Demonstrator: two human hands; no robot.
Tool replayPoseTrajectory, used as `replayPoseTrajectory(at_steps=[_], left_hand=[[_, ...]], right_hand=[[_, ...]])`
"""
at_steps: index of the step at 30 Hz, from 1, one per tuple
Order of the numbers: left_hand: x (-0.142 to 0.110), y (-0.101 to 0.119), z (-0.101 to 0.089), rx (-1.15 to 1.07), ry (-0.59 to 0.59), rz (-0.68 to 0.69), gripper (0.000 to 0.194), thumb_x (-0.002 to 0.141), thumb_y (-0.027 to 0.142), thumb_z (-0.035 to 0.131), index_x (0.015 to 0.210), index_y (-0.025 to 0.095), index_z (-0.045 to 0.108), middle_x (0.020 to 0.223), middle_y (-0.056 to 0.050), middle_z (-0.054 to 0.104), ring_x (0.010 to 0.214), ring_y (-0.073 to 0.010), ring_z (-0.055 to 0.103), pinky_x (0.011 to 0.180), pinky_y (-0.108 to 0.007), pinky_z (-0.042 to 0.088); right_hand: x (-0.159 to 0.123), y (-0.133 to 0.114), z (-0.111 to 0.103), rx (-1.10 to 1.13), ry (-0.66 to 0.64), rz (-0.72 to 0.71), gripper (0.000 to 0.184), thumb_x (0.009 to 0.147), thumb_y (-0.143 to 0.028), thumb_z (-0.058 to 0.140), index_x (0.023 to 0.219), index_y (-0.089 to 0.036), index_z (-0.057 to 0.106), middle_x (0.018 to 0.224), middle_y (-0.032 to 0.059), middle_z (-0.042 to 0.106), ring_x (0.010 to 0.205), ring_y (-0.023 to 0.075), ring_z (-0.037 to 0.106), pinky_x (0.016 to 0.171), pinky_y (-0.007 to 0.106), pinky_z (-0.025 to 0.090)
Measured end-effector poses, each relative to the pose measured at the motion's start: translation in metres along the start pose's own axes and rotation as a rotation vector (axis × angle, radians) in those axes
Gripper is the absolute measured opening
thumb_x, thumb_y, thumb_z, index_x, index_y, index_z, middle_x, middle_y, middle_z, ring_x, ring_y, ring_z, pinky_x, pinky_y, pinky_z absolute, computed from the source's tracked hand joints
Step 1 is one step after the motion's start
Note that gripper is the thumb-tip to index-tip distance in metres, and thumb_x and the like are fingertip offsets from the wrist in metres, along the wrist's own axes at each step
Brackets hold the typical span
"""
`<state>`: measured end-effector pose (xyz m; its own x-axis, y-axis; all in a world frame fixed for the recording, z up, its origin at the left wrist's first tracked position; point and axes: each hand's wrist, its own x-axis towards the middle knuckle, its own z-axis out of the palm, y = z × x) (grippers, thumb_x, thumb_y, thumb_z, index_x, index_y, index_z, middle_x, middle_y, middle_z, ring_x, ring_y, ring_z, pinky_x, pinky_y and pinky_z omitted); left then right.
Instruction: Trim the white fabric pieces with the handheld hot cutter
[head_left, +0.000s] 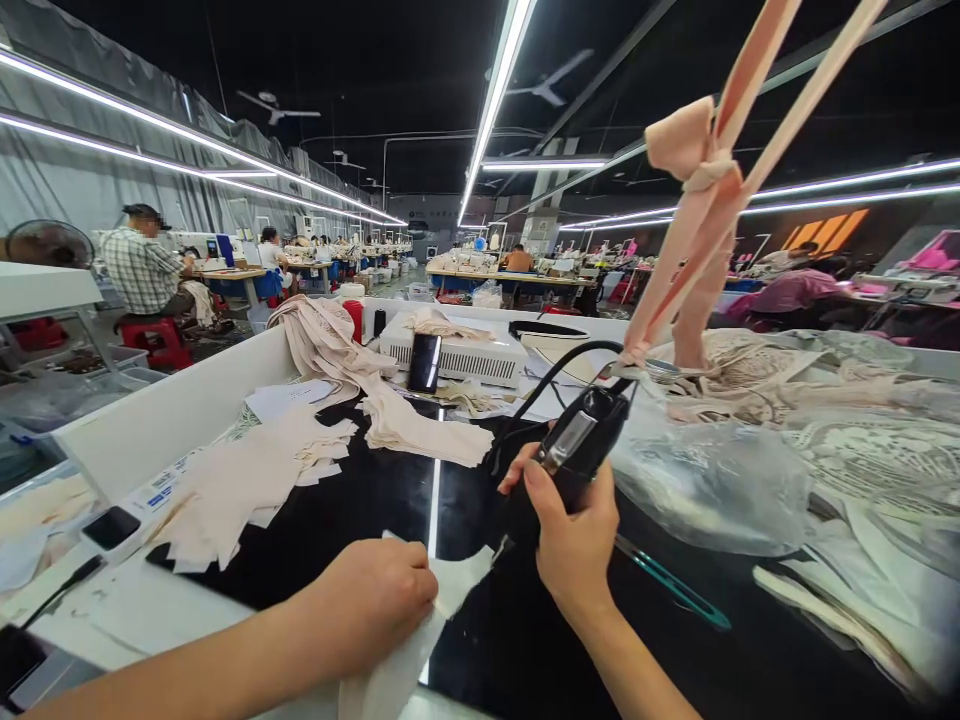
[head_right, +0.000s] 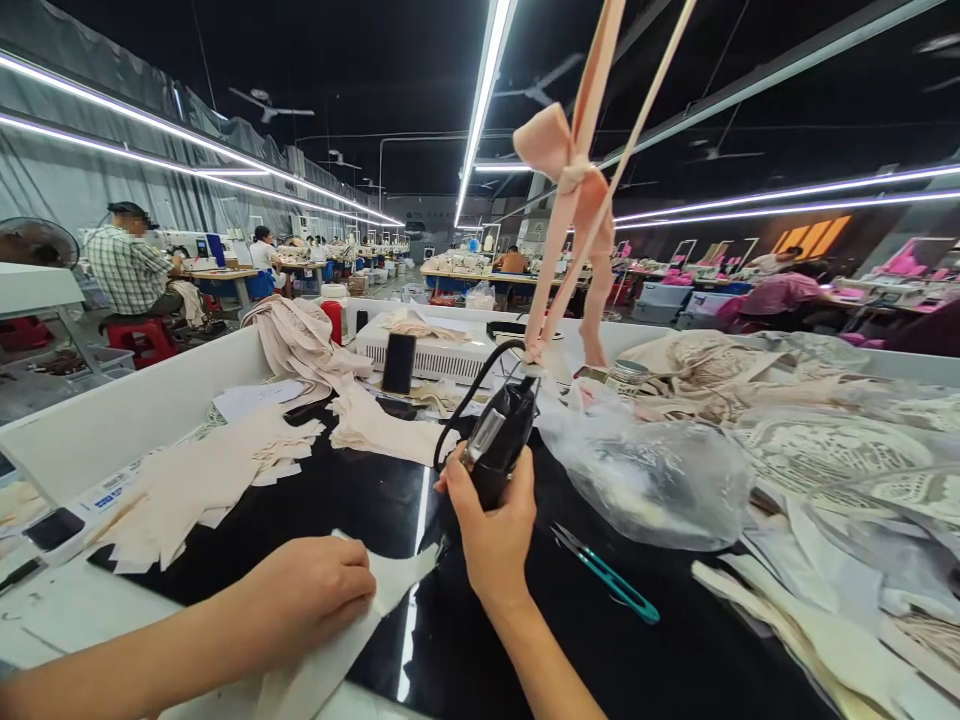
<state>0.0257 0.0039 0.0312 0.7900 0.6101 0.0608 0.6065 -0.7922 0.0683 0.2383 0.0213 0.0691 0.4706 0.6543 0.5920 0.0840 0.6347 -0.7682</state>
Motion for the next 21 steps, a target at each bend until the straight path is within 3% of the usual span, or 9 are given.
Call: replayPoseTrajectory(at_steps=[5,11,17,21], left_hand=[[0.005,0.013,-0.008,-0.103,-0.096,-0.07,0.008,0.101,0.015,0.072,0.098,0.02,0.078,0.098,-0.002,0.076,0.073,-0.0179,0.073,0.063,-0.027,0.049],[0.009,0.016,-0.016,-0.251,-0.147,-0.167,0.01,0.098,0.015,0.074,0.103,0.021,0.08,0.104,-0.004,0.078,0.084,-0.0217,0.077,0.073,-0.028,0.052],[0.012,0.008,-0.012,-0.239,-0.068,-0.152,0.006,0.099,0.018,0.076,0.103,0.022,0.079,0.102,-0.001,0.078,0.084,-0.0205,0.076,0.074,-0.027,0.052],[0.013,-0.003,-0.007,-0.215,0.075,-0.083,0.012,0.098,0.024,0.085,0.103,0.02,0.075,0.099,-0.001,0.075,0.092,-0.0215,0.074,0.08,-0.028,0.055]], right_hand=[[0.001,0.001,0.002,0.023,0.003,-0.006,0.032,0.084,-0.043,0.088,0.092,-0.024,0.064,0.074,-0.0043,0.075,0.054,0.0139,0.067,0.053,0.028,0.062],[-0.004,-0.004,-0.002,0.014,-0.014,0.005,0.031,0.084,-0.044,0.088,0.093,-0.024,0.066,0.075,-0.0047,0.075,0.054,0.0129,0.066,0.054,0.027,0.06],[-0.007,-0.007,-0.004,0.028,-0.015,0.031,0.035,0.084,-0.046,0.089,0.098,-0.025,0.064,0.076,-0.0051,0.073,0.056,0.0132,0.066,0.056,0.027,0.06],[-0.008,-0.005,-0.003,0.024,-0.03,0.02,0.031,0.086,-0.043,0.087,0.093,-0.025,0.062,0.077,-0.0044,0.073,0.056,0.0131,0.066,0.056,0.027,0.059]])
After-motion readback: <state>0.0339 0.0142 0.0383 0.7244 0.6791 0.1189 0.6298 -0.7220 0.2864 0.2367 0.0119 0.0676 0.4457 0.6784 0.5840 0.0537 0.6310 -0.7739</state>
